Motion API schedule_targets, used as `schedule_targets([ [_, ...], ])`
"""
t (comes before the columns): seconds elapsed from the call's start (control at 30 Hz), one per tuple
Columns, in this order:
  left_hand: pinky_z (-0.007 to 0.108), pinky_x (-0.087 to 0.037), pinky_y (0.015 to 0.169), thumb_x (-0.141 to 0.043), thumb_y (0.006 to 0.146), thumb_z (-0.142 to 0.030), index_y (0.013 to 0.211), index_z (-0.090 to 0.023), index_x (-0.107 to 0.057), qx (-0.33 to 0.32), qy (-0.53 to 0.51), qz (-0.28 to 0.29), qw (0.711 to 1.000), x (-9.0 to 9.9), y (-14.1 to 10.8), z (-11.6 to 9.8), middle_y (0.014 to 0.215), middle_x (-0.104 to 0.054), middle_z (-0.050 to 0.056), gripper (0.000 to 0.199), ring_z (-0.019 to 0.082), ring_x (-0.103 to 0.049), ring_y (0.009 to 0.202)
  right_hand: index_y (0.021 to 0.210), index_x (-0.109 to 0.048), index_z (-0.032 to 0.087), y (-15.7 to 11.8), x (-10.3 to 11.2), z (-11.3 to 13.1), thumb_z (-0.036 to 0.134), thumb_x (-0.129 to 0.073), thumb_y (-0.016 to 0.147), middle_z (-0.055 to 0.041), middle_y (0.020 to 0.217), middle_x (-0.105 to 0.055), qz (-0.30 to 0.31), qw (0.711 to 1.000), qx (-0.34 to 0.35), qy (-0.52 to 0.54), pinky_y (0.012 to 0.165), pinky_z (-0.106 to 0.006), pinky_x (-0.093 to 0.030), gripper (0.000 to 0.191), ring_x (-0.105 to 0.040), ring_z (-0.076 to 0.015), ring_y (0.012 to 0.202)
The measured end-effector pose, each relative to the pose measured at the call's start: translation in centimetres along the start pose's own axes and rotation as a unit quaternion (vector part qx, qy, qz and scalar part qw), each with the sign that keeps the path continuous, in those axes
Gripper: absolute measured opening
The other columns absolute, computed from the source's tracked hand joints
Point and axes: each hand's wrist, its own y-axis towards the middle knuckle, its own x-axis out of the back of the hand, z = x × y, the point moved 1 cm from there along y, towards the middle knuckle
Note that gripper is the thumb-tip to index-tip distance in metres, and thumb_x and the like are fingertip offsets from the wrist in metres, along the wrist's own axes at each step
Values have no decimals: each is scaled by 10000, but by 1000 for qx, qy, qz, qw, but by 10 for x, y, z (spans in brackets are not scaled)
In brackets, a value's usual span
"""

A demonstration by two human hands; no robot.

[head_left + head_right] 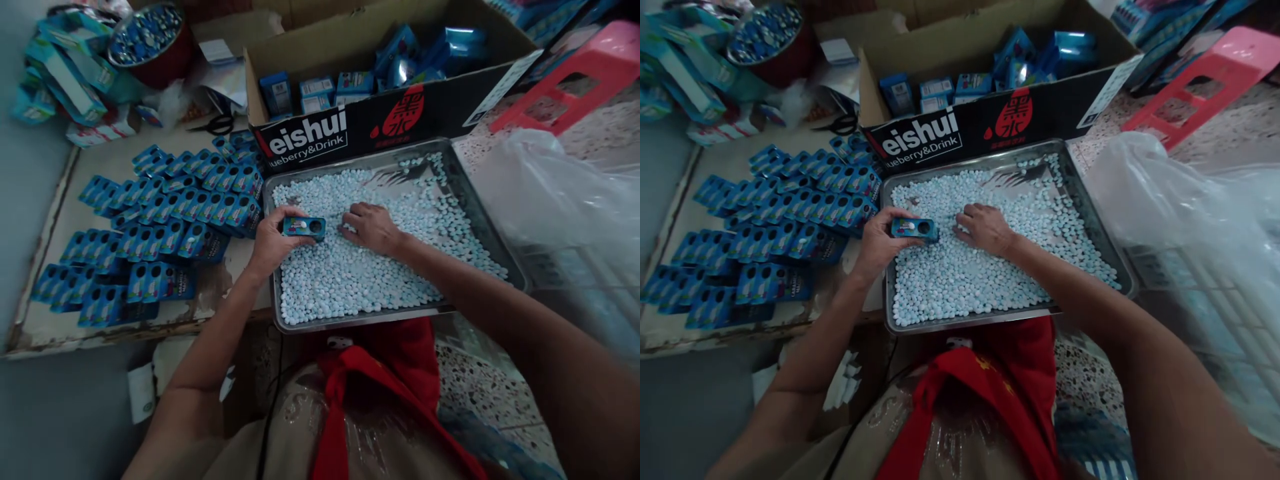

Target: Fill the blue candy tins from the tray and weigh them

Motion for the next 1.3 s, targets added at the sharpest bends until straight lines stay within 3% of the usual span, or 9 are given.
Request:
schedule_targets([
  [0.1, 389, -623, 1018, -1097, 643, -431, 1087, -260, -765, 13, 20, 15, 1000, 0, -2, 6, 1161, -828, 45, 580, 277, -783, 1108, 832, -669, 243, 10, -2, 6, 767, -624, 1000, -59, 770, -669, -122, 954, -136, 236, 755, -392, -557, 552, -673, -259, 786],
  [0.17, 381, -620, 1014, -1080, 661, -362, 1110, -257, -767, 14, 42, 11, 999, -2, 0, 6, 1175, -829, 40, 557, 277, -781, 1106, 797, -600, 262, 16, 2, 13, 823, -687, 947, 7, 676, -578, -186, 846, -201, 457, 621, -328, -508, 588, -565, -183, 628],
  [0.23, 378, -624, 1003, -1064, 660, -296, 1115, -254, -776, 10, 63, 6, 998, -6, 4, 3, 1161, -831, 31, 540, 279, -783, 1097, 835, -607, 274, 25, 13, 27, 833, -676, 965, 17, 696, -578, -194, 736, -189, 621, 556, -316, -499, 578, -528, -160, 582],
  [0.33, 375, -636, 964, -1067, 653, -278, 1123, -263, -800, -5, 77, 20, 997, -11, 7, -9, 1129, -833, 21, 541, 280, -789, 1069, 884, -637, 292, 36, 38, 53, 824, -565, 1039, -18, 776, -615, -192, 683, -133, 692, 638, -359, -597, 559, -651, -203, 715],
  [0.57, 394, -634, 968, -1074, 687, -305, 1119, -260, -829, -37, 94, 26, 995, -13, 10, -33, 1064, -831, 27, 498, 282, -783, 1031, 808, -619, 288, 42, 64, 103, 799, -525, 1067, -31, 841, -634, -270, 666, -63, 692, 963, -426, -652, 581, -689, -214, 892],
  [0.73, 418, -629, 990, -1063, 712, -329, 1077, -267, -822, -35, 129, 29, 991, -16, 8, -43, 1065, -839, 27, 442, 284, -778, 1011, 853, -666, 282, 33, 63, 106, 840, -393, 1094, -67, 967, -708, -261, 726, -50, 634, 1042, -456, -636, 666, -741, -242, 1044],
  [0.97, 449, -627, 1050, -1063, 701, -234, 1093, -278, -806, -57, 127, -2, 990, -13, 4, -46, 1172, -830, 48, 471, 326, -774, 1158, 1195, -815, 335, -8, 67, 41, 920, -284, 1077, -52, 1576, -679, -167, 855, -73, 486, 1209, -623, -529, 799, -586, -344, 1527],
  [1.13, 336, -632, 851, -1089, 606, -330, 1056, -213, -791, 35, -74, 19, 997, -31, 14, -17, 1059, -797, 33, 552, 247, -772, 980, 989, -813, 265, -24, 52, -20, 970, -589, 933, -76, 1138, -806, -241, 859, -231, 389, 1108, -517, -566, 742, -718, -308, 1200],
  [1.3, 322, -637, 837, -1105, 566, -412, 1060, -209, -780, 65, -184, 43, 980, -49, 16, -13, 1045, -785, 40, 625, 237, -758, 967, 923, -786, 251, -24, 48, -32, 839, -643, 987, -71, 978, -758, -280, 890, -206, 296, 999, -450, -571, 608, -696, -264, 1033],
])
